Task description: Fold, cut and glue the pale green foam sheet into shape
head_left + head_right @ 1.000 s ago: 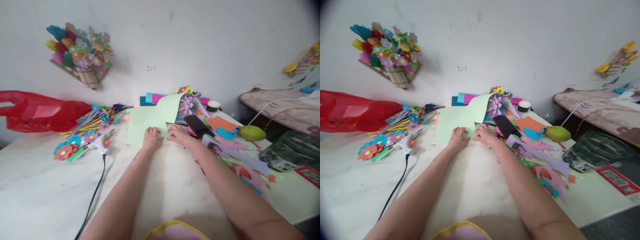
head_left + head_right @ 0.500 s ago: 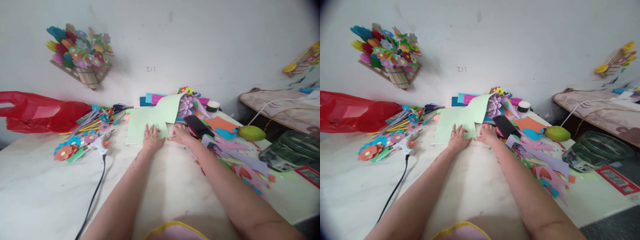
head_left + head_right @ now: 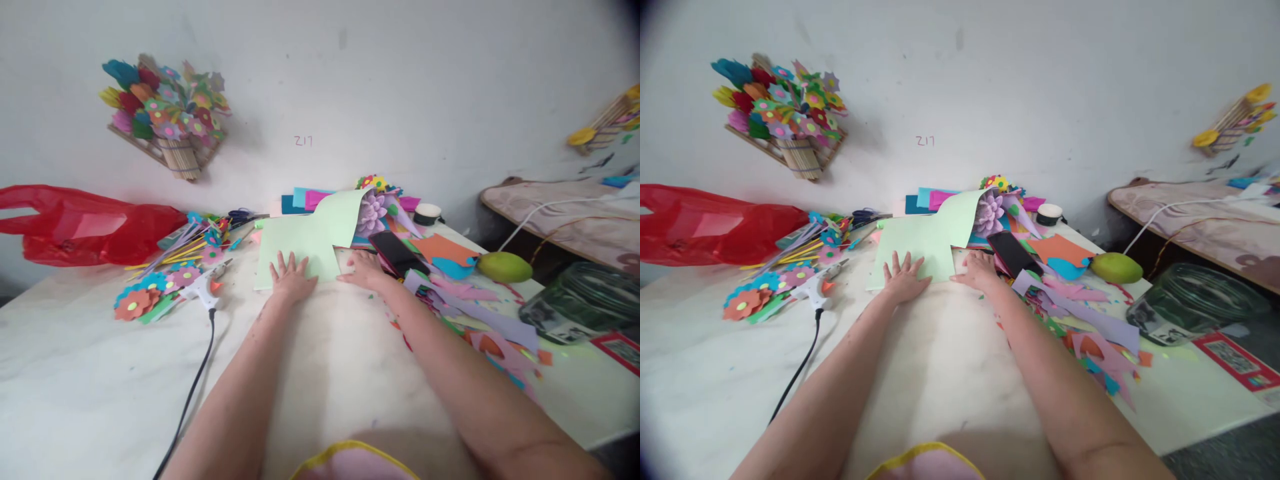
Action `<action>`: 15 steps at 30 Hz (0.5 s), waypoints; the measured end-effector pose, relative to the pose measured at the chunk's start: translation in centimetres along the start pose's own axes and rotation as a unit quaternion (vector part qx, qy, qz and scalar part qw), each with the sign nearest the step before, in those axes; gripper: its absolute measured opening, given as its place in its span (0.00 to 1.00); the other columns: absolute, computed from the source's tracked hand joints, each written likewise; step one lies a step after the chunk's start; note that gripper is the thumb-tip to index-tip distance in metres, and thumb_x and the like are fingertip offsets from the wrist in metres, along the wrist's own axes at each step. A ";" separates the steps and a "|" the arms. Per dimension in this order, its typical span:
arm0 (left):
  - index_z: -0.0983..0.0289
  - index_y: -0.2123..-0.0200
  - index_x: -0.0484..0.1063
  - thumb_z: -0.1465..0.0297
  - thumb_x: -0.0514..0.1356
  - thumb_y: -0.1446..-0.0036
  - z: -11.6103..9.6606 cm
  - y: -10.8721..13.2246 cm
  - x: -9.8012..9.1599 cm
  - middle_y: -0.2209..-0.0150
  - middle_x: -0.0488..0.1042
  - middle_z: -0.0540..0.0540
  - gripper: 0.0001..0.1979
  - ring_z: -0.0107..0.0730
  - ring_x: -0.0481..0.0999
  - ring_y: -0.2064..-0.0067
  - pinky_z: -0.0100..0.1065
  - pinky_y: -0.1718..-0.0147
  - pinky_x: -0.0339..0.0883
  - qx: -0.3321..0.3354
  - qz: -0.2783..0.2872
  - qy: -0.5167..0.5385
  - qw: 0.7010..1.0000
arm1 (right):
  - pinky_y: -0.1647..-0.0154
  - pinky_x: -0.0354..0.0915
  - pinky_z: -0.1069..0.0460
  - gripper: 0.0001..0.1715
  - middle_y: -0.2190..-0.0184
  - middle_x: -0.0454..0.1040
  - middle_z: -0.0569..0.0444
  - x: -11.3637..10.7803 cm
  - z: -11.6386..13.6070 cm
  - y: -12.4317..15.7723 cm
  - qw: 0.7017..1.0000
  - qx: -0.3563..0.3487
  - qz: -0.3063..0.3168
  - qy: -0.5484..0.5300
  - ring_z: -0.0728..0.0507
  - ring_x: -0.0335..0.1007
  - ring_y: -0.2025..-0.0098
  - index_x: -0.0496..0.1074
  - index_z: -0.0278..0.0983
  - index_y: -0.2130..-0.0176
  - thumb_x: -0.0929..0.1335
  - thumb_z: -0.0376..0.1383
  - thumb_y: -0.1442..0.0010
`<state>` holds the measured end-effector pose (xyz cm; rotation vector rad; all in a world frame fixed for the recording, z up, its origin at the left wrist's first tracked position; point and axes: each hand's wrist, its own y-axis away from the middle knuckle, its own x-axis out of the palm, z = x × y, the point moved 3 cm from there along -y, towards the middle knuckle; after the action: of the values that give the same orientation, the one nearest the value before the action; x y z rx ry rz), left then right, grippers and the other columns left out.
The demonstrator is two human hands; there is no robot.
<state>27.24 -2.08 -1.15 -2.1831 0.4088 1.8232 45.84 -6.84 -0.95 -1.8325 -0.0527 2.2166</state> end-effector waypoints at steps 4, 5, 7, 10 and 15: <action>0.54 0.42 0.46 0.51 0.45 0.51 0.1 -0.2 0.4 0.38 0.37 0.52 0.33 0.49 0.21 0.40 0.57 0.47 0.23 0.004 0.014 0.003 1.000 | 0.49 0.48 0.42 0.44 0.46 0.53 0.43 0.2 0.2 0.0 1.000 -0.001 -0.022 -0.008 0.34 0.48 0.45 0.57 0.38 0.50 0.68 0.54 0.61; 0.54 0.42 0.46 0.50 0.45 0.51 0.1 -0.2 0.5 0.38 0.37 0.52 0.34 0.48 0.21 0.40 0.57 0.47 0.23 0.004 0.016 0.003 1.000 | 0.48 0.46 0.41 0.47 0.44 0.49 0.42 0.3 0.5 0.0 1.000 0.000 -0.023 -0.010 0.33 0.44 0.43 0.54 0.38 0.47 0.68 0.55 0.62; 0.53 0.41 0.44 0.50 0.44 0.51 0.1 -0.2 0.6 0.38 0.37 0.52 0.34 0.47 0.21 0.40 0.57 0.47 0.22 0.006 0.019 0.003 1.000 | 0.46 0.42 0.39 0.50 0.42 0.45 0.41 0.5 1.1 0.1 1.000 0.003 -0.024 -0.017 0.33 0.39 0.41 0.50 0.38 0.45 0.67 0.55 0.61; 0.54 0.41 0.43 0.50 0.43 0.51 0.1 -0.2 0.6 0.38 0.38 0.52 0.34 0.47 0.22 0.40 0.56 0.47 0.22 0.012 0.019 0.003 1.000 | 0.46 0.39 0.37 0.52 0.41 0.42 0.40 1.0 2.0 0.2 0.999 0.022 -0.022 -0.030 0.32 0.35 0.40 0.48 0.38 0.44 0.67 0.56 0.61; 0.54 0.41 0.43 0.50 0.44 0.50 0.1 -0.1 0.5 0.38 0.38 0.53 0.34 0.47 0.23 0.40 0.56 0.47 0.24 0.009 0.020 0.003 1.000 | 0.47 0.39 0.35 0.55 0.40 0.40 0.39 1.3 2.0 -0.1 0.996 0.074 0.025 -0.029 0.30 0.33 0.40 0.45 0.38 0.42 0.66 0.57 0.61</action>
<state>27.24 -1.98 -1.67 -2.1839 0.4721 1.8284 43.69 -6.20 -1.79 -1.7081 0.1452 2.2431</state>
